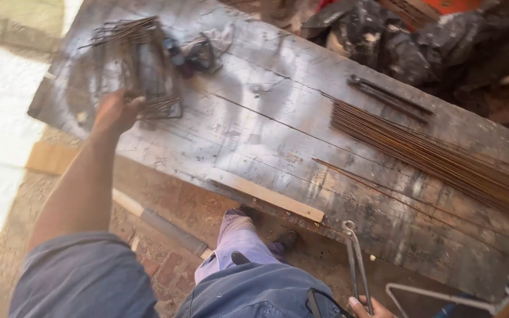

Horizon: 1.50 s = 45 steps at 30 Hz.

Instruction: The person uses a pair of pliers to bend a thin metal wire around a wooden jig on a workbench. They repeatedly pick up the wire, position it on the jig, and use the pliers to twist and shape it into a rectangular form.

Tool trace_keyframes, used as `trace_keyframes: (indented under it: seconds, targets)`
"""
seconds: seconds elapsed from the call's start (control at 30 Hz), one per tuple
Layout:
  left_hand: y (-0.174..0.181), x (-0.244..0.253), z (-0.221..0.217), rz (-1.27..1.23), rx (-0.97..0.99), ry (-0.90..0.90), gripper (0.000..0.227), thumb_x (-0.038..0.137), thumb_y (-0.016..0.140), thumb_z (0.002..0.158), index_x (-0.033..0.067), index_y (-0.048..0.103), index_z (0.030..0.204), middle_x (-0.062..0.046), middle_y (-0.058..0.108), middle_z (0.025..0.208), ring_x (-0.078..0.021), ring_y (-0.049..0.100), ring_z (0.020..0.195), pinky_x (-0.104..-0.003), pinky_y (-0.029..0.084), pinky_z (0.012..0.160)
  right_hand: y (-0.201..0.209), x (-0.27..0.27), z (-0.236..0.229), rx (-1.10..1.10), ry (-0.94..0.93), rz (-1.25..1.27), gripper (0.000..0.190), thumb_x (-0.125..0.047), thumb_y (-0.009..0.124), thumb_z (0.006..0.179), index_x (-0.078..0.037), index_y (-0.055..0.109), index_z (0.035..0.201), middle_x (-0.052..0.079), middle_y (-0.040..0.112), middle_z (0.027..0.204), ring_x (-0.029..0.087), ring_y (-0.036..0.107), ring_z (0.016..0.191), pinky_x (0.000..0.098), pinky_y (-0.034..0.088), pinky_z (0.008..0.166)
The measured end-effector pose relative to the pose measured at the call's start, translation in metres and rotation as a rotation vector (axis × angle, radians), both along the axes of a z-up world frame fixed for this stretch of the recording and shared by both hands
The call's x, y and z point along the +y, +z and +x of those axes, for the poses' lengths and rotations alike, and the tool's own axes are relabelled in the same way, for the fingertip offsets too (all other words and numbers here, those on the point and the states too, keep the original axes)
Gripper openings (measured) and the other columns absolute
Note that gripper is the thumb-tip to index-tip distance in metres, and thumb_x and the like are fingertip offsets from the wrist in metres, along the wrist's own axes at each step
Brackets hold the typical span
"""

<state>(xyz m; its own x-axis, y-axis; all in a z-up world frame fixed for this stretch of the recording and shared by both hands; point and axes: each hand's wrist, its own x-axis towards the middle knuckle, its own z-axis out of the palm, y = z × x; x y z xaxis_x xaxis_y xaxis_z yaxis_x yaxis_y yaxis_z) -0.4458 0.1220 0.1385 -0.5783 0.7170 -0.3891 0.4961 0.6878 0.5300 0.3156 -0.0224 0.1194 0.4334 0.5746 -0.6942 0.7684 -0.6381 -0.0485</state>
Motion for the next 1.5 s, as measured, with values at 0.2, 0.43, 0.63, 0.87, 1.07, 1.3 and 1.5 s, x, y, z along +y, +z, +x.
trace_keyframes:
  seconds: [0.2,0.43,0.63,0.87,1.07,1.3,1.5]
  targets:
    - [-0.022,0.011,0.010,0.380,0.427,0.178,0.025,0.028,0.065,0.109,0.0038,0.062,0.106,-0.018,0.070,0.095,-0.0380,0.059,0.091,-0.053,0.039,0.078,0.023,-0.004,-0.034,0.170,-0.116,-0.062,0.039,-0.044,0.074,0.078,-0.013,0.083,0.100,0.006,0.067,0.069,0.015,0.064,0.064,0.0295,0.053,0.062]
    - [-0.067,0.064,0.227,0.416,0.038,-0.347,0.016,0.027,0.060,0.105,0.0112,0.060,0.100,-0.012,0.066,0.089,-0.0337,0.057,0.080,-0.047,0.040,0.071,0.030,-0.038,-0.053,0.205,-0.316,0.031,0.029,-0.039,0.072,0.080,-0.011,0.080,0.084,0.004,0.070,0.058,0.012,0.063,0.061,0.0262,0.050,0.067]
    - [-0.093,0.132,0.405,0.560,-0.091,-1.215,0.020,0.022,0.062,0.098,0.0057,0.061,0.110,-0.015,0.061,0.097,-0.0376,0.058,0.081,-0.049,0.047,0.073,0.035,-0.072,-0.068,0.349,-0.553,0.218,0.026,-0.026,0.074,0.085,-0.001,0.077,0.090,0.009,0.063,0.057,0.015,0.055,0.051,0.0288,0.046,0.053]
    - [-0.143,0.177,0.482,0.163,0.234,-1.501,0.040,0.006,0.045,0.090,0.0129,0.054,0.128,-0.016,0.066,0.107,-0.0383,0.066,0.091,-0.050,0.052,0.074,0.025,-0.124,-0.073,0.315,-0.739,0.241,0.028,-0.028,0.076,0.082,-0.003,0.079,0.094,0.006,0.070,0.068,0.014,0.060,0.063,0.0281,0.048,0.059]
    - [-0.083,0.177,0.509,-0.247,0.435,-1.637,0.048,-0.002,0.041,0.098,0.0069,0.034,0.144,-0.018,0.044,0.137,-0.0231,0.058,0.115,-0.024,0.059,0.066,0.043,-0.127,-0.069,0.304,-0.775,0.142,0.039,-0.037,0.074,0.077,-0.009,0.082,0.104,0.004,0.079,0.088,0.013,0.069,0.080,0.0262,0.051,0.071]
    - [-0.070,0.162,0.512,-0.090,0.168,-1.403,0.025,-0.008,0.032,0.098,-0.0013,0.047,0.118,-0.037,0.033,0.152,-0.0058,0.038,0.049,-0.019,0.032,0.031,0.053,-0.105,-0.027,0.538,-0.740,0.304,0.028,-0.030,0.072,0.085,-0.002,0.074,0.087,0.008,0.065,0.059,0.016,0.059,0.051,0.0293,0.049,0.052]
    - [-0.025,0.123,0.508,0.136,0.084,-1.081,0.030,0.028,0.045,0.098,0.0082,0.068,0.104,-0.018,0.065,0.089,-0.0407,0.065,0.078,-0.051,0.052,0.070,0.036,-0.071,0.033,0.559,-0.630,0.289,0.038,-0.031,0.072,0.085,0.000,0.077,0.106,0.010,0.070,0.063,0.016,0.063,0.047,0.0281,0.052,0.043]
